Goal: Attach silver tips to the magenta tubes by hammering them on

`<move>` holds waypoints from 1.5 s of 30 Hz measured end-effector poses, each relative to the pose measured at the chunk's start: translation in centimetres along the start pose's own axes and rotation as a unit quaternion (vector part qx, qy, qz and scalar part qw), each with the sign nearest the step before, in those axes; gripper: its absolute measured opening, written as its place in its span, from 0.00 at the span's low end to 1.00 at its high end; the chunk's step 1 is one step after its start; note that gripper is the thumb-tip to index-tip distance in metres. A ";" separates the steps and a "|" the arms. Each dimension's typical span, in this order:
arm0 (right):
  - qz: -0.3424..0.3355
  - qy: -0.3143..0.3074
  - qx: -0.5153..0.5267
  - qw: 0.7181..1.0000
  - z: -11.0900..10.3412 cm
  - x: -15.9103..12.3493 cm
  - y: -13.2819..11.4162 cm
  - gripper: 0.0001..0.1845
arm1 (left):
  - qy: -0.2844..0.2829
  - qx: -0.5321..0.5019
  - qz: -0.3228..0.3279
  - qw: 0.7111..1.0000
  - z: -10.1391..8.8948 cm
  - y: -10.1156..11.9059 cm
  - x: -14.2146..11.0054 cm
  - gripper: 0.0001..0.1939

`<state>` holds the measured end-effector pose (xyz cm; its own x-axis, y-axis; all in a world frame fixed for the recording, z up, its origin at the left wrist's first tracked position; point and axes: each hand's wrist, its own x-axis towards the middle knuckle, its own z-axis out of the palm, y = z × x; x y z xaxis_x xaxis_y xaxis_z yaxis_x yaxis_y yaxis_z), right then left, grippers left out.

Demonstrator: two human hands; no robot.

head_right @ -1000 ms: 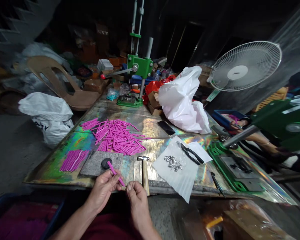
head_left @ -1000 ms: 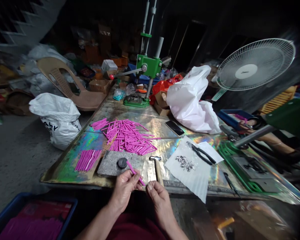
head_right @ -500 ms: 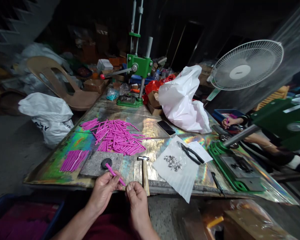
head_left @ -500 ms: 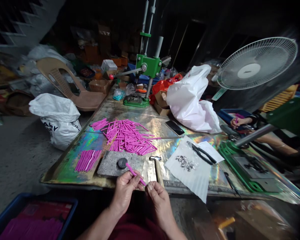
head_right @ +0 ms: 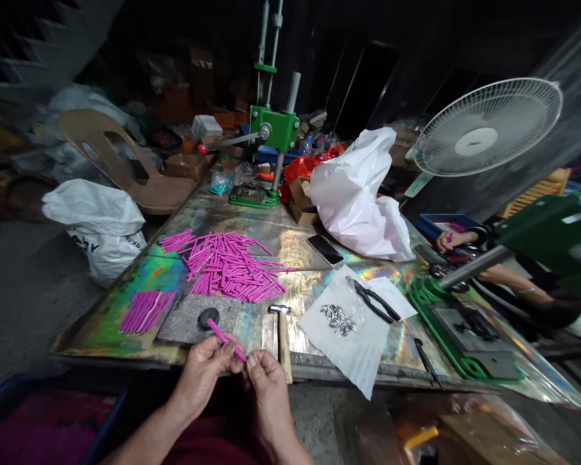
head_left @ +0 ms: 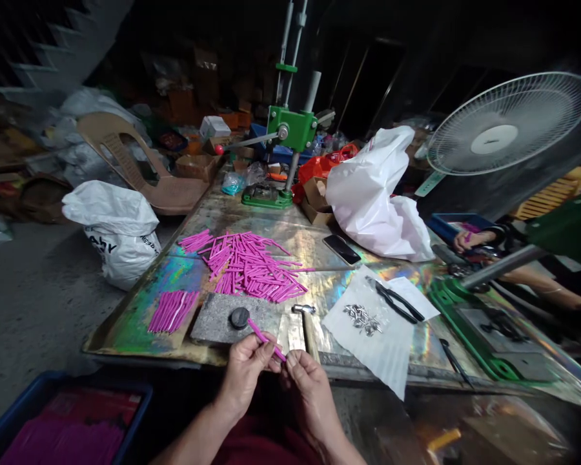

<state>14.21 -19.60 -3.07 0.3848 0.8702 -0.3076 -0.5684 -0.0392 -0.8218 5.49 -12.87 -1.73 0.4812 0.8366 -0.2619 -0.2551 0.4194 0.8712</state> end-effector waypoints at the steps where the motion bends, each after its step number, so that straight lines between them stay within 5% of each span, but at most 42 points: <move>1: 0.000 -0.002 -0.007 1.000 0.0 0.2 0.0 0.16 | 0.003 -0.003 -0.004 1.000 0.0 0.1 0.0 0.15; 13: -0.009 -0.037 -0.086 0.996 0.3 0.7 -0.1 0.18 | 0.026 -0.061 -0.002 0.998 -0.6 1.6 0.2 0.15; 24: 0.040 0.040 -0.057 0.997 -2.5 0.0 0.0 0.18 | 0.146 0.113 0.204 0.961 -6.2 3.9 3.4 0.07; 39: 0.056 0.064 -0.068 0.994 -3.3 -0.1 1.3 0.19 | 0.143 0.183 0.235 0.944 -6.0 3.6 3.8 0.05; 45: -0.033 0.067 -0.197 0.978 -4.3 0.0 -0.8 0.18 | 0.142 0.205 0.230 0.941 -6.1 3.3 3.9 0.04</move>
<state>17.77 -21.72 -4.51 0.5177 0.8060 -0.2869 -0.2255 -0.1949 -0.9545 1.45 -6.06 -2.36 0.1404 0.9812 0.1327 -0.0077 -0.1329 0.9911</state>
